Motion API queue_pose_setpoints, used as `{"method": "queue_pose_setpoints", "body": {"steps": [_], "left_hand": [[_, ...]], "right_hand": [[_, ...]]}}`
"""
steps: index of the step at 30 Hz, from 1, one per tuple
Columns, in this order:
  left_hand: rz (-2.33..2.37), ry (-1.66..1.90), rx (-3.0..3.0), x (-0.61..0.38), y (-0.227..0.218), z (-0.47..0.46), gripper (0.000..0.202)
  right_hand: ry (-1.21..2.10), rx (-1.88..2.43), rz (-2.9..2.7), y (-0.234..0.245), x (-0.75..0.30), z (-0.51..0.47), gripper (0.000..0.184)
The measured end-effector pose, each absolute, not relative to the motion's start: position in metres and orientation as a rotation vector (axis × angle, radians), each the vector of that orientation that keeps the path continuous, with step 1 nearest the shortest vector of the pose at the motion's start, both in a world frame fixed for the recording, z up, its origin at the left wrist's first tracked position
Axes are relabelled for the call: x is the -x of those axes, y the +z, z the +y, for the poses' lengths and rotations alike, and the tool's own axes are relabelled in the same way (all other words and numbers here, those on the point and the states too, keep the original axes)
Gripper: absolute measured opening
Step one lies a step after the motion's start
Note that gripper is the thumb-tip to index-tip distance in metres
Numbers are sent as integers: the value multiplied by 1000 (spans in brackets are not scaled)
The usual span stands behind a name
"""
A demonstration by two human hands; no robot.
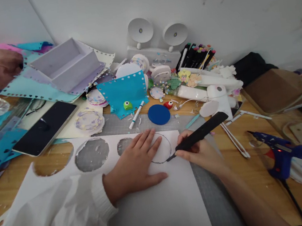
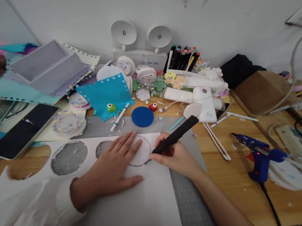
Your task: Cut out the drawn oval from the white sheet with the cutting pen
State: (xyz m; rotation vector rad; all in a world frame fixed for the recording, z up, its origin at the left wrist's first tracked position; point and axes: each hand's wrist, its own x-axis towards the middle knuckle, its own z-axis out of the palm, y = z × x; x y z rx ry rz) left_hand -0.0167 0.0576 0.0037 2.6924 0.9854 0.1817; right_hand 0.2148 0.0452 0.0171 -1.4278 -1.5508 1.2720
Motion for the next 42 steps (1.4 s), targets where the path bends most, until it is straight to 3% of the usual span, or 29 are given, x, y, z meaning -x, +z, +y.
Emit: {"method": "queue_pose_setpoints", "body": {"steps": [10, 19, 25, 29, 37, 42], "left_hand": [[970, 220, -2679, 17, 5, 57, 92], [975, 199, -2673, 17, 5, 56, 92], [968, 195, -2652, 20, 7, 61, 97], [904, 201, -2634, 27, 7, 68, 99], [896, 255, -2631, 29, 0, 69, 101], [899, 275, -2623, 29, 0, 68, 100]], "right_hand": [[1251, 1424, -1493, 17, -218, 47, 34], [1401, 1302, -1334, 0, -232, 50, 28], [1268, 1203, -1154, 5, -217, 42, 37], [1048, 1372, -1270, 13, -192, 28, 43], [781, 1393, -1560, 11, -177, 22, 14], [756, 1245, -1767, 13, -176, 22, 10]]}}
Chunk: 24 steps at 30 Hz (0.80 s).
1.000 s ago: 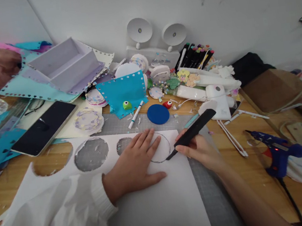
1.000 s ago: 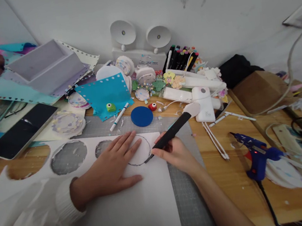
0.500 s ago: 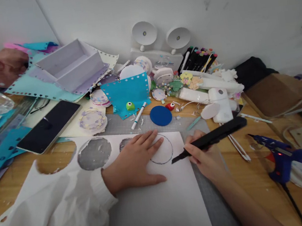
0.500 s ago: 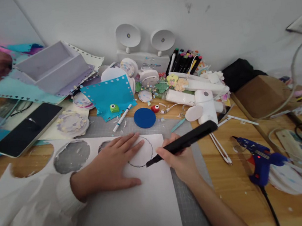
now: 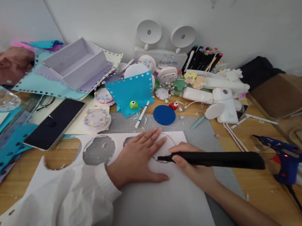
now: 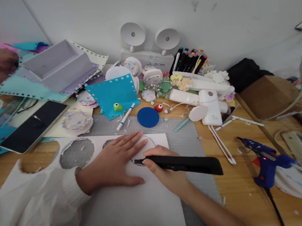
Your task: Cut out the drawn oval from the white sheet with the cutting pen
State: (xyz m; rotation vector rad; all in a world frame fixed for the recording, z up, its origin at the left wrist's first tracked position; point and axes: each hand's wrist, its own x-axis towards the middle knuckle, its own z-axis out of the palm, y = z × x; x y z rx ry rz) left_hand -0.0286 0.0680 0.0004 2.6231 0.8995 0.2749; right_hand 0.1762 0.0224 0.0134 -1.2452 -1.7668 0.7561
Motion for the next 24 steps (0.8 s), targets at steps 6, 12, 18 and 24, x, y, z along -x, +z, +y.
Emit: {"method": "queue_pose_setpoints", "body": {"steps": [6, 12, 18, 24], "left_hand": [[884, 309, -2620, 30, -1, 69, 102], [848, 344, -2542, 31, 0, 75, 110], [901, 353, -2549, 30, -3, 76, 114], [920, 398, -2626, 32, -8, 74, 113]], "right_hand": [[716, 1204, -1864, 17, -175, 23, 9], [648, 1310, -1818, 17, -176, 18, 8], [586, 1270, -1831, 11, -181, 15, 7], [567, 1260, -1854, 13, -175, 16, 6]]}}
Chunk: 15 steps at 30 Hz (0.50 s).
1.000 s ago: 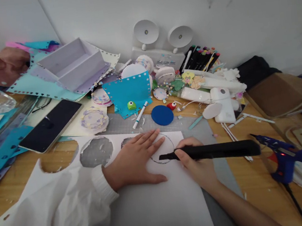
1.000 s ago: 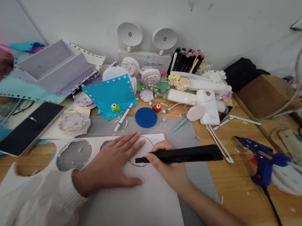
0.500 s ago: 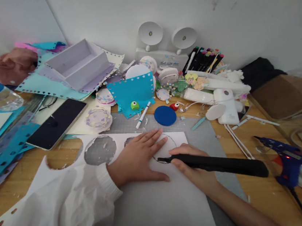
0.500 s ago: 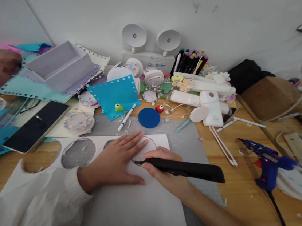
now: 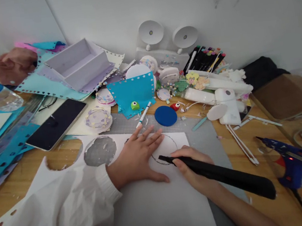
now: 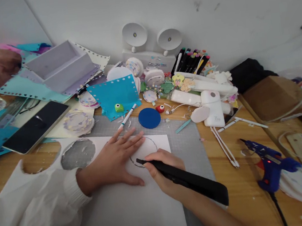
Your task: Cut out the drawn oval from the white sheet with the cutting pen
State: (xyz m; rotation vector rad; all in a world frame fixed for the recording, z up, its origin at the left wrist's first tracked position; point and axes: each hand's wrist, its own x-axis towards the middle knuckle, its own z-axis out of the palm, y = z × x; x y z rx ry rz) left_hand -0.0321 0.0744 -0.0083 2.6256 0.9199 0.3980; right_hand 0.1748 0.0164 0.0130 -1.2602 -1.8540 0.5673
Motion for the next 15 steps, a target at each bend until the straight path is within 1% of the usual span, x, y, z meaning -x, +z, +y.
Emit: {"method": "queue_pose_setpoints", "body": {"steps": [10, 15], "left_hand": [[936, 365, -2620, 32, -4, 73, 112], [939, 364, -2628, 32, -5, 72, 112]], "right_hand": [[558, 1180, -1911, 20, -169, 15, 6], [501, 1116, -1928, 19, -167, 17, 7]]}}
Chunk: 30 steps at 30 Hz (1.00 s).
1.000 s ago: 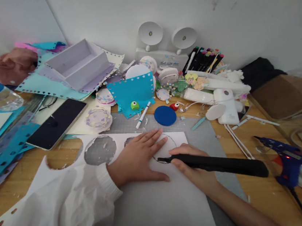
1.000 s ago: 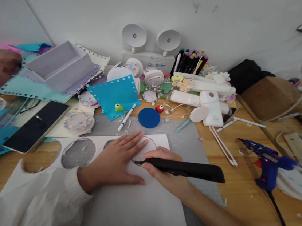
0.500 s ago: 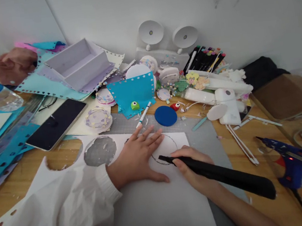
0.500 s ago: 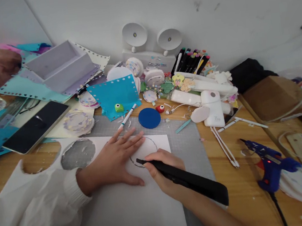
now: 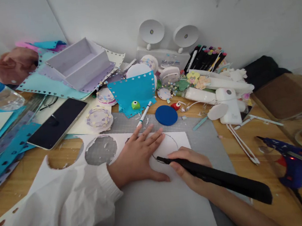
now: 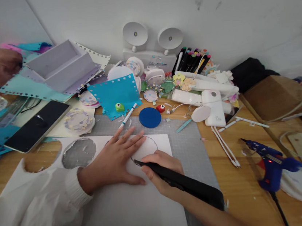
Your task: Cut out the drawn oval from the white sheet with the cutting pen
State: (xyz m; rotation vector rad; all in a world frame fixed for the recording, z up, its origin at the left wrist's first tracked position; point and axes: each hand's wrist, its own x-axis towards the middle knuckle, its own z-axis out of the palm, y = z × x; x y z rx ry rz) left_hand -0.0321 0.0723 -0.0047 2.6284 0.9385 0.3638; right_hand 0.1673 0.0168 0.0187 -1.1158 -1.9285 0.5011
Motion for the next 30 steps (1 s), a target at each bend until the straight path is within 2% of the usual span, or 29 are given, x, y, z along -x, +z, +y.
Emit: {"method": "queue_pose_setpoints", "body": {"steps": [17, 25, 30], "left_hand": [[941, 359, -2637, 32, -4, 72, 110], [936, 362, -2637, 31, -5, 72, 110], [943, 347, -2637, 31, -3, 72, 111]], "right_hand": [[632, 1009, -1961, 7, -169, 16, 15], [529, 1091, -1918, 7, -172, 15, 7], [575, 1042, -1980, 7, -173, 16, 9]]}}
